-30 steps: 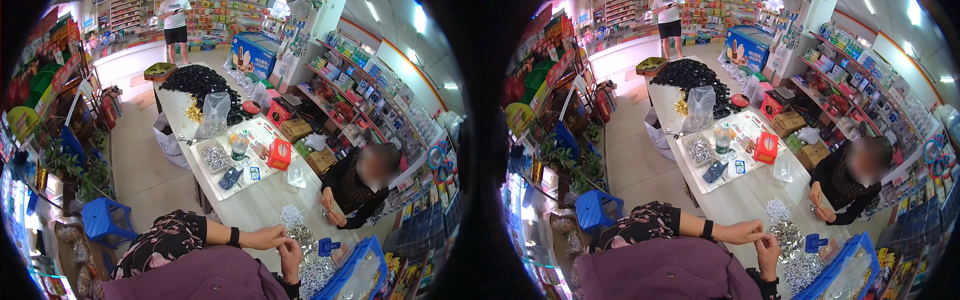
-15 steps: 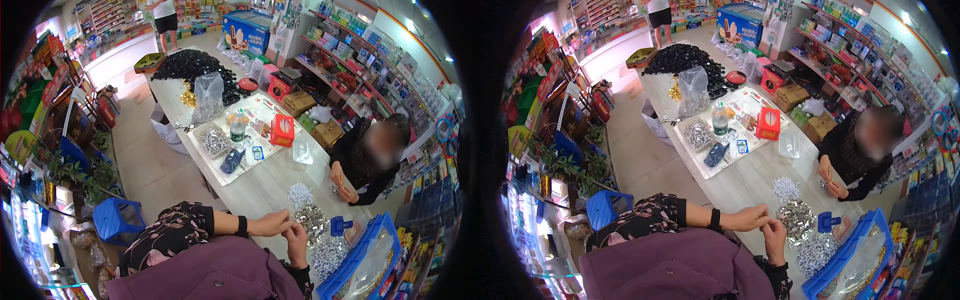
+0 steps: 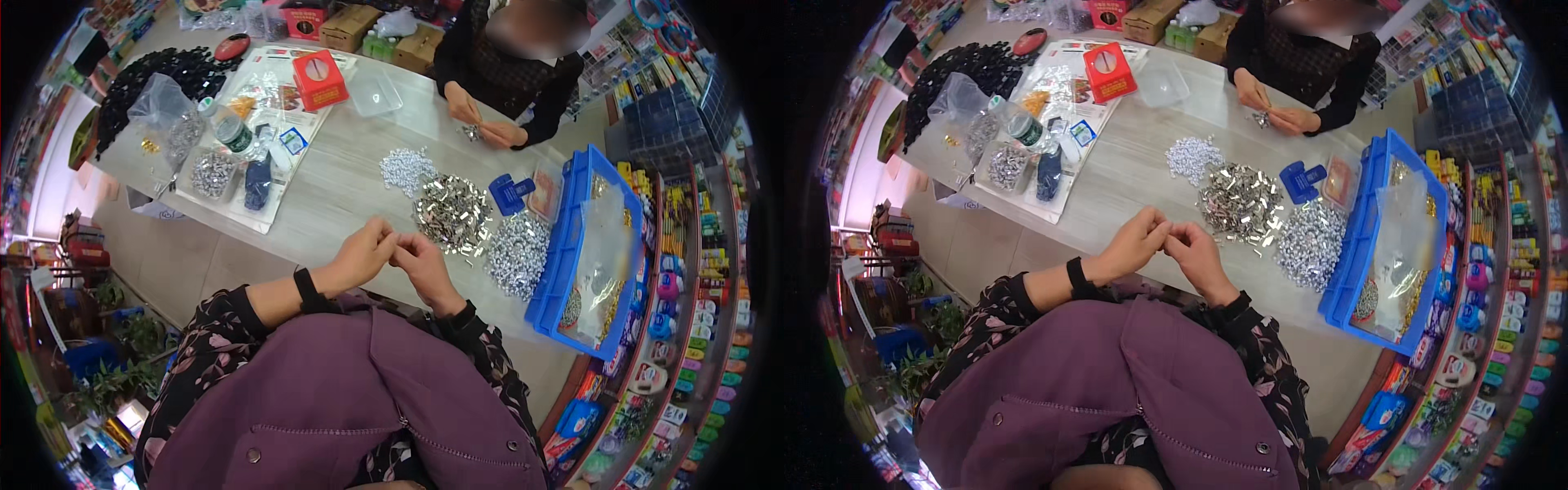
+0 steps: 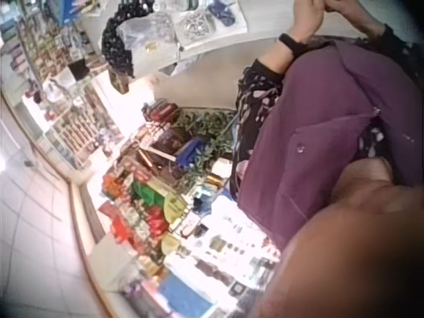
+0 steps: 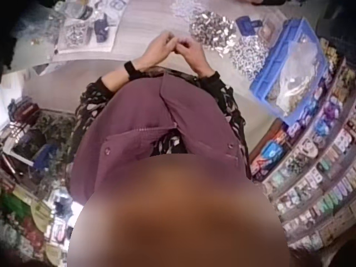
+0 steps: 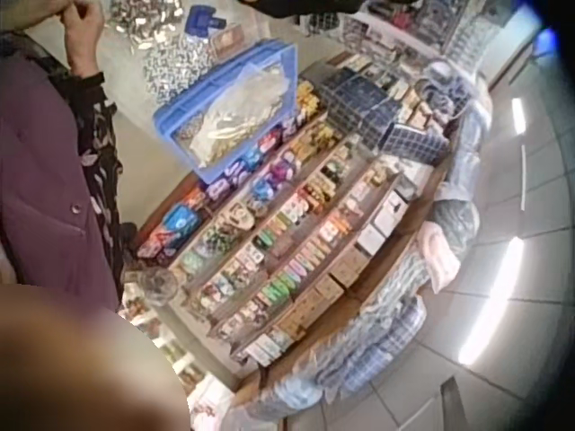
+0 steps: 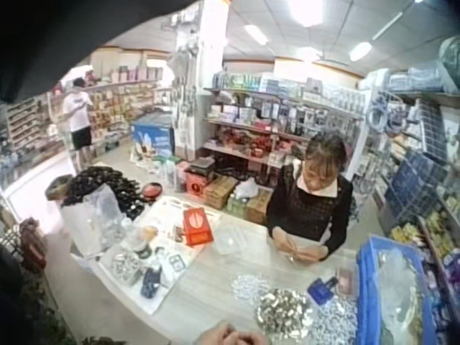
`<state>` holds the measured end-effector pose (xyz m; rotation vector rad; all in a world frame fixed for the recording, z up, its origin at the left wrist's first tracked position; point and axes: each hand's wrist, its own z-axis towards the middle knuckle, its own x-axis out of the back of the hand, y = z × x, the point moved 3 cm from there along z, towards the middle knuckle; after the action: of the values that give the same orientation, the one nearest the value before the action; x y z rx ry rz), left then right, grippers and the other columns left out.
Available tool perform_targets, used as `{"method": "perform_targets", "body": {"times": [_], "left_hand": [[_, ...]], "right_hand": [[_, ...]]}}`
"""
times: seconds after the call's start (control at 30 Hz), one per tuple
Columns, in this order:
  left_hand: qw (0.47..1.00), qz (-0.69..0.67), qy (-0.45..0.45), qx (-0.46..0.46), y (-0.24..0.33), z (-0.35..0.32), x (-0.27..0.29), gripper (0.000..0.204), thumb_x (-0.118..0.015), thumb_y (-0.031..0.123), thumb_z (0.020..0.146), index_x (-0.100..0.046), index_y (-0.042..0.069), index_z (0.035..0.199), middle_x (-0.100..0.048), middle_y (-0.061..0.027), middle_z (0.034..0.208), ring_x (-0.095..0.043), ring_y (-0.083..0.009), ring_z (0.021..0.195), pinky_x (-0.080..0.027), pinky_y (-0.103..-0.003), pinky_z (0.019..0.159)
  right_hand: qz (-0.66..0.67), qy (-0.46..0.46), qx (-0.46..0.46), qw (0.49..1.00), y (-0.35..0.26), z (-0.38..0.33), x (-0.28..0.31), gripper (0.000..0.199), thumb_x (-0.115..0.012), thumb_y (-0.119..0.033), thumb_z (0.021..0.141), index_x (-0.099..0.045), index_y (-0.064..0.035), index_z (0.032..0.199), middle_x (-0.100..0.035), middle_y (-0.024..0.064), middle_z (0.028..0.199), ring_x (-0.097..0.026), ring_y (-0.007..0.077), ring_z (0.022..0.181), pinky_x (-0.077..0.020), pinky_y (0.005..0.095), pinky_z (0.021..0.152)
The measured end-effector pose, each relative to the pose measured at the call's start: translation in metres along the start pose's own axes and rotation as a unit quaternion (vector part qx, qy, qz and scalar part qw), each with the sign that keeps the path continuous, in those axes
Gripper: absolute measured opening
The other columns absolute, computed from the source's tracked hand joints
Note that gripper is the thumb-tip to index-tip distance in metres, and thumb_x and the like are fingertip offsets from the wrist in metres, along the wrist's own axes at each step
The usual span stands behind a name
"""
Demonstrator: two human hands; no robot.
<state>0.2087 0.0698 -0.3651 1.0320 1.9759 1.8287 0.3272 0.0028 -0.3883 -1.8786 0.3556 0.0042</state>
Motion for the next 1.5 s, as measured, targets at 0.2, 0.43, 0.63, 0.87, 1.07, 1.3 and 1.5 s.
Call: {"method": "perform_targets", "body": {"times": [0.2,0.43,0.63,0.87,1.07,1.3,1.5], "left_hand": [[1.0,-0.005,0.008,0.013,-0.019,0.008,-0.004,0.022,-0.051,0.021,0.088,-0.048,-0.001,0.088,-0.059,-0.0161,0.074,-0.059,-0.0254,0.066,-0.046,-0.035,0.06],[0.971,-0.111,-0.109,0.182,-0.026,0.039,0.001,0.021,-0.053,0.023,0.087,-0.052,0.003,0.092,-0.058,-0.0058,0.074,-0.056,-0.0154,0.063,-0.044,-0.027,0.055],[0.919,-0.29,-0.134,0.233,-0.055,0.082,0.031,0.018,-0.058,0.023,0.085,-0.054,0.008,0.093,-0.055,-0.0005,0.074,-0.051,-0.0069,0.063,-0.04,-0.019,0.054],[0.956,-0.205,-0.066,0.199,-0.09,0.13,0.027,0.019,-0.058,0.023,0.083,-0.054,0.007,0.093,-0.058,-0.0032,0.074,-0.056,-0.0135,0.069,-0.044,-0.027,0.058],[0.969,0.237,-0.027,-0.058,-0.096,0.145,0.007,0.016,-0.052,0.018,0.082,-0.05,0.004,0.09,-0.06,-0.0187,0.078,-0.058,-0.0363,0.078,-0.045,-0.043,0.065],[0.949,0.294,-0.05,-0.099,-0.099,0.15,0.002,0.017,-0.052,0.018,0.082,-0.047,0.004,0.089,-0.059,-0.0197,0.078,-0.056,-0.0395,0.076,-0.044,-0.045,0.065],[0.934,0.321,-0.056,-0.146,-0.102,0.152,0.001,0.017,-0.051,0.015,0.083,-0.046,0.0,0.088,-0.059,-0.0213,0.074,-0.058,-0.0391,0.071,-0.044,-0.047,0.063]], "right_hand": [[0.051,0.008,-0.02,0.998,0.007,0.007,-0.005,0.021,-0.062,-0.017,0.085,-0.055,0.0013,0.091,-0.063,0.0065,0.084,-0.058,0.0102,0.075,-0.0471,0.0228,0.069],[-0.031,0.02,0.032,0.999,0.024,0.031,0.008,0.022,-0.062,-0.014,0.084,-0.055,0.002,0.097,-0.063,0.0085,0.085,-0.059,0.0105,0.073,-0.0473,0.0234,0.065],[-0.05,0.101,0.055,0.992,0.021,0.032,0.052,0.026,-0.063,-0.014,0.082,-0.057,-0.0005,0.103,-0.064,0.0062,0.084,-0.059,0.0099,0.072,-0.0468,0.023,0.064],[-0.317,0.176,0.001,0.932,0.068,0.007,0.102,0.02,-0.061,-0.012,0.081,-0.06,-0.0016,0.098,-0.063,0.0045,0.085,-0.059,0.0106,0.073,-0.0468,0.0238,0.064],[-0.469,0.171,0.049,0.865,0.062,0.013,0.071,0.017,-0.061,-0.023,0.079,-0.061,-0.0085,0.089,-0.061,0.0083,0.082,-0.06,0.0266,0.073,-0.0476,0.0363,0.061],[-0.508,0.196,0.055,0.837,0.058,0.016,0.063,0.015,-0.061,-0.027,0.079,-0.06,-0.012,0.083,-0.059,0.0064,0.08,-0.059,0.028,0.075,-0.0466,0.0383,0.06],[-0.53,0.196,0.057,0.823,0.056,0.021,0.06,0.013,-0.062,-0.023,0.079,-0.061,-0.0109,0.083,-0.059,0.0055,0.076,-0.058,0.0249,0.07,-0.0455,0.0349,0.059]]}}
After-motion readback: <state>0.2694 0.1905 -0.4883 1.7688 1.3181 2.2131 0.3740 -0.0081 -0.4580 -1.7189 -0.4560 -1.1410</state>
